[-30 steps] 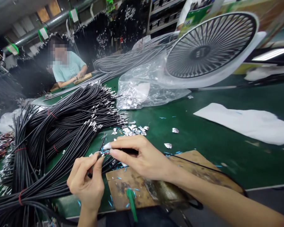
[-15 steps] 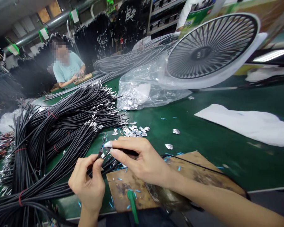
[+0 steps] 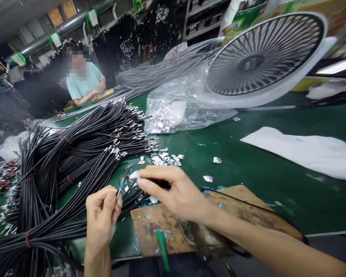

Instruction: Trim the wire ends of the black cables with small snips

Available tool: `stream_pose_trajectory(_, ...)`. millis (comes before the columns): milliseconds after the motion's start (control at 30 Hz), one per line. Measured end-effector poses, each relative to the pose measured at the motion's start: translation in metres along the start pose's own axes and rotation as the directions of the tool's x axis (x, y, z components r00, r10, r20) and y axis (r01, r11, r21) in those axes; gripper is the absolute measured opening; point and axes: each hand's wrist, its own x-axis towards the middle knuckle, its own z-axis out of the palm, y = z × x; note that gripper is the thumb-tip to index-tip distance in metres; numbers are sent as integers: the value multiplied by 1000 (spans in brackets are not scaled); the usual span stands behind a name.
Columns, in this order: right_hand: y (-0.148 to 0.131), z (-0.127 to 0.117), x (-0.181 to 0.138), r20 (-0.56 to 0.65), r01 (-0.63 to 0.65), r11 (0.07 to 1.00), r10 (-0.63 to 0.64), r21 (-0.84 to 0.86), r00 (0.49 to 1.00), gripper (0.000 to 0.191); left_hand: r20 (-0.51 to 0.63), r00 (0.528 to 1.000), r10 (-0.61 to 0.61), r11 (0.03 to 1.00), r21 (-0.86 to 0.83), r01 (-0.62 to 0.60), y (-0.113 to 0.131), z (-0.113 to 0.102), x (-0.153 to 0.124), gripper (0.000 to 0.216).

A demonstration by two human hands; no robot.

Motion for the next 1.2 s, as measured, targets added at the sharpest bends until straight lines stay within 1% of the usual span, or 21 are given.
stream_pose_trajectory(67, 1, 0, 1, -5, -100, 992, 101, 80, 995, 14, 8, 1000, 19, 1000, -6, -19, 1, 0, 0, 51)
stream_pose_trajectory(100, 2, 1, 1, 0, -121, 986, 122, 115, 993, 9, 14, 999, 33, 999, -6, -33, 1, 1, 0, 47)
stream_pose_trajectory(167, 3, 2, 0, 7, -100, 983, 100, 152, 995, 6, 25, 998, 62, 998, 4, -62, 2, 2, -1, 38)
stream_pose_trajectory(233, 6, 3, 1, -27, -65, 989, 69, 131, 997, 9, 26, 996, 90, 996, 20, -90, 2, 5, -2, 31)
stream_pose_trajectory(333, 8, 3, 2, -71, -101, 992, 106, 73, 992, 16, 5, 991, 133, 990, 43, -133, 0, 7, -3, 22)
stream_pose_trajectory(400, 9, 2, 3, -56, -143, 986, 148, 85, 987, 17, -14, 986, 165, 985, 54, -164, -2, 8, -4, 17)
stream_pose_trajectory(533, 9, 0, 5, 21, -203, 960, 203, 195, 979, 13, -22, 975, 223, 973, 70, -221, -5, 8, -4, 13)
stream_pose_trajectory(600, 9, -1, 5, 45, -195, 956, 190, 217, 981, 11, -15, 968, 249, 966, 78, -247, -5, 8, -3, 12)
stream_pose_trajectory(700, 8, -2, 5, 52, -152, 969, 145, 193, 988, 10, -21, 960, 278, 957, 97, -275, -6, 9, -3, 10)
stream_pose_trajectory(767, 8, -3, 6, 30, -161, 969, 158, 187, 987, 12, -46, 957, 288, 952, 119, -281, -6, 11, -4, 9)
stream_pose_trajectory(800, 9, -3, 6, 28, -185, 961, 183, 205, 983, 13, -64, 955, 290, 951, 133, -279, -5, 12, -5, 9)
stream_pose_trajectory(867, 9, -2, 6, 78, -262, 921, 250, 288, 965, 20, -102, 952, 290, 949, 159, -272, -3, 14, -6, 9)
stream_pose_trajectory(933, 10, -1, 7, 190, -349, 852, 296, 391, 936, 26, -144, 946, 290, 946, 195, -260, -2, 16, -7, 8)
stream_pose_trajectory(967, 11, 0, 8, 238, -385, 818, 310, 428, 921, 27, -161, 942, 294, 941, 219, -257, -1, 16, -7, 7)
stream_pose_trajectory(1000, 12, 1, 8, 260, -409, 797, 323, 444, 910, 26, -180, 937, 298, 937, 240, -252, -2, 17, -6, 7)
stream_pose_trajectory(1033, 13, 1, 9, 253, -419, 796, 339, 436, 906, 24, -192, 931, 310, 930, 263, -256, -3, 18, -5, 7)
stream_pose_trajectory(1067, 14, 1, 10, 221, -420, 812, 358, 405, 907, 22, -184, 926, 330, 918, 291, -269, -5, 18, -4, 6)
stream_pose_trajectory(1167, 16, 1, 11, 57, -383, 886, 382, 263, 923, 19, -102, 922, 374, 861, 407, -304, -10, 17, 0, 8)
stream_pose_trajectory(1200, 16, 1, 11, 35, -366, 896, 369, 251, 929, 19, -75, 923, 377, 839, 449, -307, -11, 16, 0, 9)
